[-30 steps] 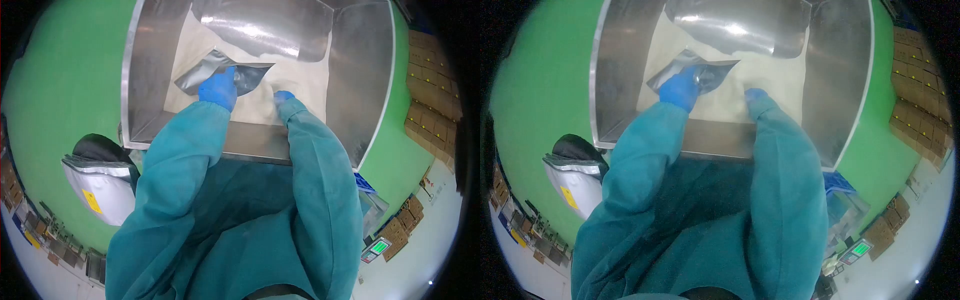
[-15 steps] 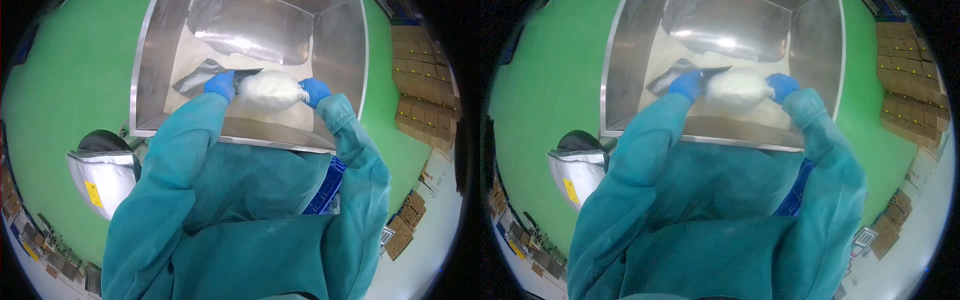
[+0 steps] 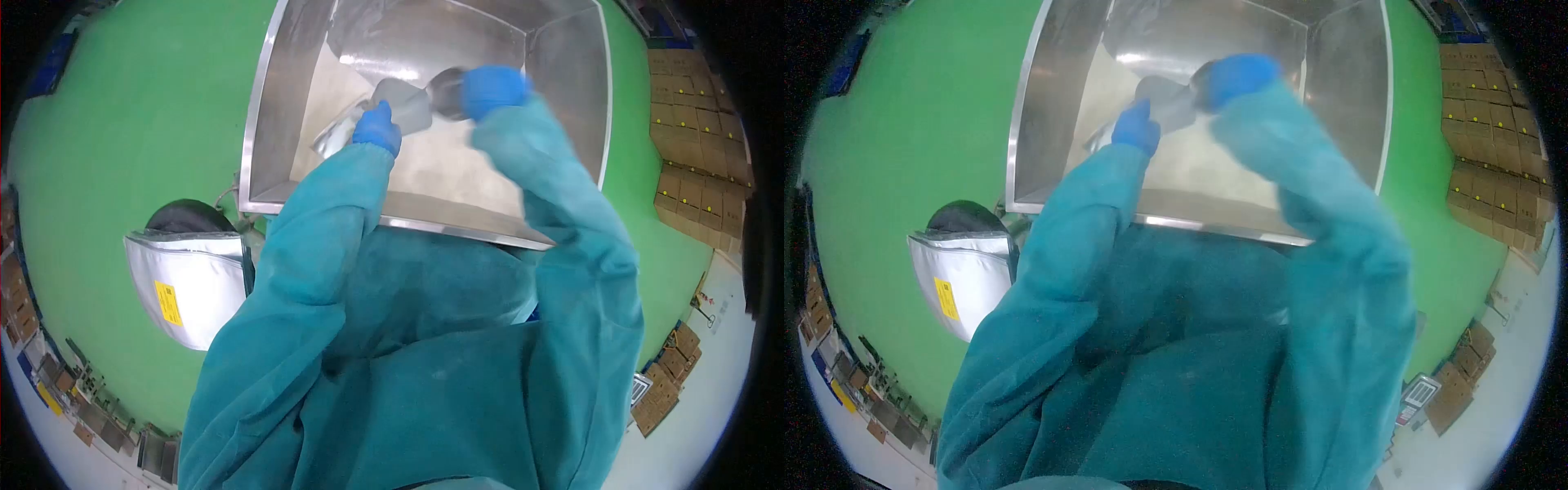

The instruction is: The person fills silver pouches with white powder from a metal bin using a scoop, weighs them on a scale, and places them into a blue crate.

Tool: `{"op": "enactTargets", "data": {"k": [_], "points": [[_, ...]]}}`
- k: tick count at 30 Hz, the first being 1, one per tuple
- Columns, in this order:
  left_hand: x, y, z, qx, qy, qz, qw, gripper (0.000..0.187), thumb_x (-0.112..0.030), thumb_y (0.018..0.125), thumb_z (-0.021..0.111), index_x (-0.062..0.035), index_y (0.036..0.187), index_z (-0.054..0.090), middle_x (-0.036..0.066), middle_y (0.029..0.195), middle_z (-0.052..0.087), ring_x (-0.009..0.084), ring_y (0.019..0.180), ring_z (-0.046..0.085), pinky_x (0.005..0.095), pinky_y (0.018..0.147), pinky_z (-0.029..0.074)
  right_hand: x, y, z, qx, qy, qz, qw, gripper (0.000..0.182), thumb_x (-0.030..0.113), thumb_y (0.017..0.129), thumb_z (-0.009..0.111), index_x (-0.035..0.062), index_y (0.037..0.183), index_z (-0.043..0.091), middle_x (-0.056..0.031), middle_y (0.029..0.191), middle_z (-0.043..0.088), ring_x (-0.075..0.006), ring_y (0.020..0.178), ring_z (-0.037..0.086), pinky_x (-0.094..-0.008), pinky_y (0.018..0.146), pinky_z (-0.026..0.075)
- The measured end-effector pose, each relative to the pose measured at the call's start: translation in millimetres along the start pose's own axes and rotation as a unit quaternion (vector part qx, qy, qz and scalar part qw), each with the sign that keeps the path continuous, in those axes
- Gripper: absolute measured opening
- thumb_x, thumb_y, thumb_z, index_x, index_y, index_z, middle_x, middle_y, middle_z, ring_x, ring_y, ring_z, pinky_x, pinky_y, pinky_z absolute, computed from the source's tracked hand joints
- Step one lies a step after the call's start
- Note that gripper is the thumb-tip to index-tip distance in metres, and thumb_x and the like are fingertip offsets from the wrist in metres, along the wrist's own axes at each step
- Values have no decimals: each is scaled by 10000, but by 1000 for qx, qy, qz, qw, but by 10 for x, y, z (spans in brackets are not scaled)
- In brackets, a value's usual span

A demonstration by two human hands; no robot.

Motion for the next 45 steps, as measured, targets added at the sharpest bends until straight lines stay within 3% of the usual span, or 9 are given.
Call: {"op": "enactTargets", "data": {"k": [6, 10, 18, 25, 30, 32, 36, 42, 45], "points": [[-13, 18, 50, -8, -12, 3, 1000, 490, -176, 799, 509, -83, 1279, 483, 220, 1078, 593, 365, 989, 575, 430, 858, 453, -1863, 312, 1823, 138, -41, 117, 983, 384, 432, 755, 600, 120, 961, 686, -110, 1072, 644, -297, 986, 604, -386, 847, 471], [-59, -70, 19, -6, 1, 28, 1000, 518, -193, 811, 491, -105, 1320, 448, 222, 1078, 595, 368, 966, 576, 431, 867, 445, -1014, 482, 3067, 302, 28, 118, 946, 336, 362, 816, 494, 151, 1004, 675, -114, 1123, 626, -303, 1023, 591, -393, 881, 462], [-157, -92, -1, 34, 29, 7, 999, 525, -165, 810, 481, -108, 1328, 429, 228, 1022, 603, 382, 925, 573, 453, 844, 444, -704, 123, 3846, 236, 105, 54, 965, 316, 291, 814, 495, 191, 1066, 657, -101, 1106, 628, -299, 1008, 591, -408, 870, 465], [-125, 7, 47, 59, 19, 7, 998, 531, -154, 799, 477, -106, 1326, 437, 218, 1068, 595, 361, 1004, 558, 429, 877, 439, -1152, -571, 1697, 221, 93, 139, 961, 300, 287, 804, 558, 166, 1060, 657, -84, 1134, 604, -288, 1037, 570, -378, 906, 450], [-79, 43, 141, 19, 32, 49, 998, 534, -173, 802, 498, -84, 1326, 444, 222, 1037, 614, 364, 984, 585, 421, 861, 464, -1379, -501, 546, 20, -36, 44, 998, 289, 330, 802, 562, 134, 978, 681, -145, 939, 657, -322, 901, 621, -423, 770, 492], [-159, 39, 62, 19, 31, 56, 998, 533, -165, 797, 506, -79, 1319, 448, 218, 1053, 613, 368, 991, 583, 418, 869, 463, -1114, -303, 171, 81, -19, 77, 993, 295, 336, 812, 572, 116, 988, 659, -117, 984, 647, -302, 917, 616, -385, 806, 487], [-605, -93, -462, -5, -19, 67, 998, 515, -160, 783, 522, -69, 1288, 479, 208, 1069, 612, 367, 995, 583, 413, 880, 461, -343, -101, -38, -29, 117, -36, 992, 317, 349, 824, 559, 86, 978, 645, -145, 942, 640, -314, 854, 616, -378, 771, 489], [-428, 71, -714, -29, -16, 72, 997, 464, -151, 773, 534, -72, 1230, 541, 207, 1090, 607, 343, 1007, 586, 402, 880, 465, 593, 228, -285, 80, -89, -53, 991, 243, 260, 795, 534, 86, 894, 672, -176, 834, 640, -336, 783, 618, -398, 711, 491], [-340, 139, -722, -40, -29, 54, 997, 447, -143, 776, 530, -107, 1221, 558, 202, 1076, 616, 332, 990, 597, 397, 869, 473, 432, 51, -663, -61, -166, -94, 980, 205, 217, 765, 548, 99, 831, 702, -171, 813, 653, -332, 773, 633, -400, 692, 502]]}}
Point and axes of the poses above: each hand's wrist, its own y-axis towards the middle knuckle, its own z-axis out of the palm, x = y × z, the point moved 6 cm from there along y, towards the middle knuckle
